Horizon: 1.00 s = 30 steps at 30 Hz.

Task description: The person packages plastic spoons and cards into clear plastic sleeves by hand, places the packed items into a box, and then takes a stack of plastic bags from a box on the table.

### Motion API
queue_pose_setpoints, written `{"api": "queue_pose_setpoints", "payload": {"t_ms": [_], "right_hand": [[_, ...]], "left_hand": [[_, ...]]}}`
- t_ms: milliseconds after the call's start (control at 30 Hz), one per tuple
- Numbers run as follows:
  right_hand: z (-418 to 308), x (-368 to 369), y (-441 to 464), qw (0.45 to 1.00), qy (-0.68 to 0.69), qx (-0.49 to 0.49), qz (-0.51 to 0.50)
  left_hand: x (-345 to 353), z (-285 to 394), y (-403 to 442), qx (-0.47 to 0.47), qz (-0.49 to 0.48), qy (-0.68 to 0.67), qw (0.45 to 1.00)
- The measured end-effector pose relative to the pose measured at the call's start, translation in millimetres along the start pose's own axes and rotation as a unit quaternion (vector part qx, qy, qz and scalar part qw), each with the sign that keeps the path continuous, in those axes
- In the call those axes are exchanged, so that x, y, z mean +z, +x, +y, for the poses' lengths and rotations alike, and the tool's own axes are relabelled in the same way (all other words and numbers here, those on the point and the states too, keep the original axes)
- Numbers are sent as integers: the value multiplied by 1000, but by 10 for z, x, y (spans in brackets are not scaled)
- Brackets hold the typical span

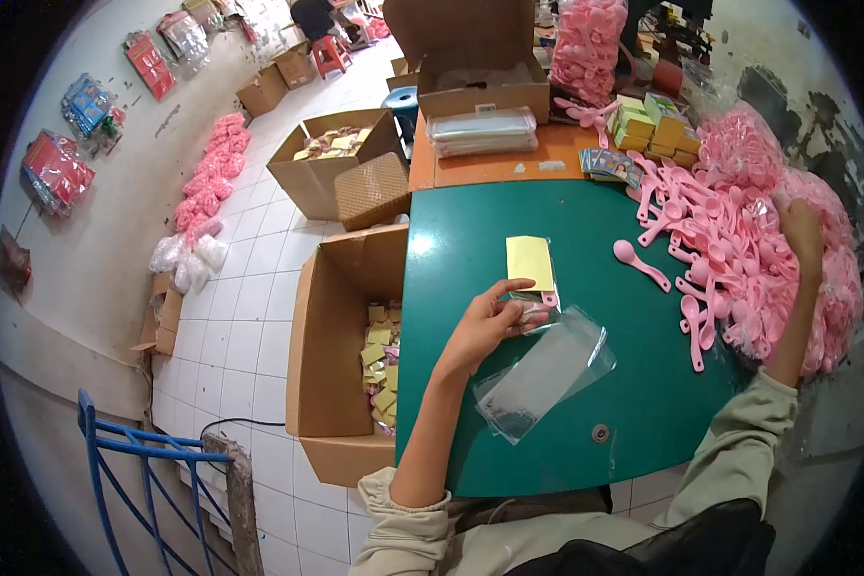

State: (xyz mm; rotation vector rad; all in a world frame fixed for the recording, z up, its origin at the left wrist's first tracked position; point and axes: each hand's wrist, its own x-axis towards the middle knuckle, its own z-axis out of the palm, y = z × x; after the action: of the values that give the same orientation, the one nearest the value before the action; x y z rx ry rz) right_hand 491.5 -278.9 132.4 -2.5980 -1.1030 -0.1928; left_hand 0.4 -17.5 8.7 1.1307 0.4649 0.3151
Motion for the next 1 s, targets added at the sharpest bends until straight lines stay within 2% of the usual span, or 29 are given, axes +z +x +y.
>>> {"api": "queue_pose_setpoints", "payload": {"t_ms": [67,100,167,200,233,300,367,533,600,633,700,733,767,800,900,1000], "right_hand": [[-468,-69,-334,987,-105,-89,84],[-716,-169,-234,992,-4,100,-74],[-742,-83,-468,993,-92,-58,39],[-780,-34,-589,976,-133,-139,99],[-1422,-283,-807,979,154,-125,-36],[-1133,-449,-519,933,339,-13,-118],[-880,-531,-325,911,396,23,-112],[-565,-12,-49,960,267,-51,72],[-578,414,-82,983,47,-75,159],[-742,669,-143,962,-147,-85,212],[-1364,677,-312,960,-15,-277,-44],[-1769,1001,-587,934,145,-324,-50],[-2174,1324,-862,878,292,-373,-71],[-2515,1305,-1094,880,256,-394,-73],[-3011,1620,-1366,876,332,-346,-56],[-3041,1777,-1428,868,403,-283,-64]], "left_hand": [[-1,36,8,-4,-7,6,1000],[-5,45,5,-4,-10,3,1000],[9,45,6,-2,-14,-5,1000],[9,61,19,2,-12,-6,1000],[16,64,22,5,-8,-8,1000],[0,27,-26,-1,-6,-15,1000],[-3,25,14,10,-10,-28,1000],[29,93,10,12,-8,-16,1000],[41,57,-39,0,-2,-15,1000],[48,63,-31,-3,-2,-13,1000],[51,75,-3,-1,-4,-15,1000],[33,57,1,1,-4,-20,1000],[27,41,-2,2,-4,-26,1000],[29,45,-2,0,-2,-41,999],[16,53,-19,-8,5,-71,997],[24,84,-36,-23,5,-61,998]]}}
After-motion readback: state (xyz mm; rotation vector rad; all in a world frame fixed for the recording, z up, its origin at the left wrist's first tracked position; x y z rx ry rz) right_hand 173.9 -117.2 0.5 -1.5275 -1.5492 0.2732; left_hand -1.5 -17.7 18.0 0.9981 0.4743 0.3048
